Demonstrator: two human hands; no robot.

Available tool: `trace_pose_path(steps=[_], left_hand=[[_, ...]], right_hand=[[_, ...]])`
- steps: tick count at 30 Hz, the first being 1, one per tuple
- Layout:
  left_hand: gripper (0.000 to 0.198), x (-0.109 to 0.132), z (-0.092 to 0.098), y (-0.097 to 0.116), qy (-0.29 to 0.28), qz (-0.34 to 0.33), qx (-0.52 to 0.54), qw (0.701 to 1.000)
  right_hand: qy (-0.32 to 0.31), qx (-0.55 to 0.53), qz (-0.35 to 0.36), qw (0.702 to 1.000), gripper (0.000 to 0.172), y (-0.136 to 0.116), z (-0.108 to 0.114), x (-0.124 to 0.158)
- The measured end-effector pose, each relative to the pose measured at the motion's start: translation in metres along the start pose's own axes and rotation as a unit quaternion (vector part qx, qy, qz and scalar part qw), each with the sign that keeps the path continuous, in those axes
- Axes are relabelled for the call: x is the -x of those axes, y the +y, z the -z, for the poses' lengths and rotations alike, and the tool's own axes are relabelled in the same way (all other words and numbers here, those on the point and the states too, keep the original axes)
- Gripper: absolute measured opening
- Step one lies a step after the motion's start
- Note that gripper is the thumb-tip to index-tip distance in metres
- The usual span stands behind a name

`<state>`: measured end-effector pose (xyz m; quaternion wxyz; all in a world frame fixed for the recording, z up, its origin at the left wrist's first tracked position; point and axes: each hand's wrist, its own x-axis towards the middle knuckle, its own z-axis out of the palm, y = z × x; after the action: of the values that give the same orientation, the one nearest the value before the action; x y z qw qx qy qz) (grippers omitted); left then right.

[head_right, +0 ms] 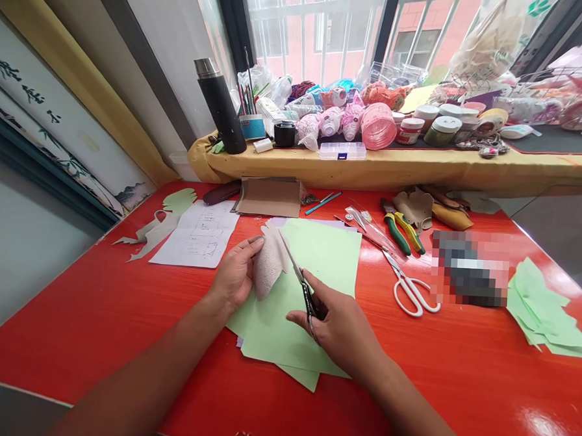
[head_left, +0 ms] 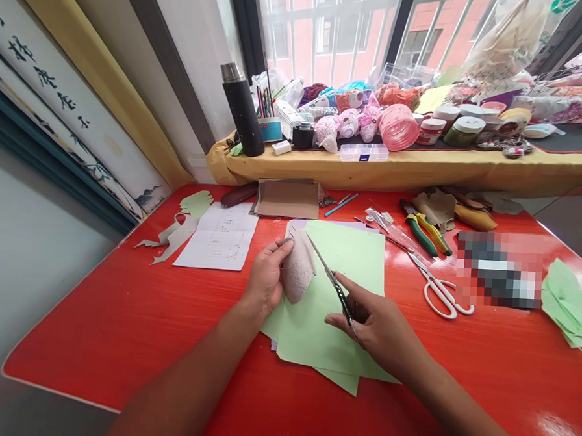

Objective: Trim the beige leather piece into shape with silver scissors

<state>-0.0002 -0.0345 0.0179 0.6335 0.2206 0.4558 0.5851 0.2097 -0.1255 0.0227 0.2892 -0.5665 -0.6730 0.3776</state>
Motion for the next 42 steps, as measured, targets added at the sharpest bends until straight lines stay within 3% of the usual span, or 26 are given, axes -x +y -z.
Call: trace_pose_path(steps=[5, 16, 23, 27, 30, 33, 37, 39, 42], left_hand=[[0.036, -0.001, 0.002, 0.0, -0.006, -0.023, -0.03, 0.999], [0.03, 0.003, 0.001, 0.0, -0.028, -0.077, -0.098, 0.992], [0.032, 0.003, 0.0, -0.001, -0.026, -0.065, -0.083, 0.994], [0.035, 0.005, -0.001, -0.001, -0.021, -0.051, -0.072, 0.996], [0.036, 0.006, -0.001, -0.001, -0.015, -0.038, -0.058, 0.997], [0.037, 0.005, 0.0, 0.001, -0.013, -0.033, -0.045, 0.998], [0.029, 0.013, -0.002, 0.006, -0.021, -0.109, -0.117, 0.987], [0.021, 0.021, -0.003, 0.009, -0.042, -0.195, -0.207, 0.958], [0.011, 0.032, -0.003, 0.008, -0.108, -0.347, -0.337, 0.869]], right_hand=[[0.043, 0.092, 0.06, 0.993, 0.075, 0.003, 0.004, 0.002], [0.052, 0.252, 0.149, 0.955, 0.071, 0.013, 0.0, 0.002], [0.038, 0.316, 0.155, 0.935, 0.078, 0.015, -0.004, 0.001], [0.015, 0.315, 0.133, 0.94, 0.075, 0.016, -0.006, 0.0], [0.008, 0.231, 0.104, 0.967, 0.072, 0.012, -0.006, 0.001], [0.01, 0.065, 0.057, 0.996, 0.071, 0.006, -0.005, 0.002], [0.026, -0.136, -0.041, 0.99, 0.081, 0.0, -0.001, 0.001], [0.051, -0.212, -0.08, 0.973, 0.087, -0.002, 0.003, -0.001], [0.067, -0.28, -0.109, 0.951, 0.096, -0.004, 0.009, -0.005]])
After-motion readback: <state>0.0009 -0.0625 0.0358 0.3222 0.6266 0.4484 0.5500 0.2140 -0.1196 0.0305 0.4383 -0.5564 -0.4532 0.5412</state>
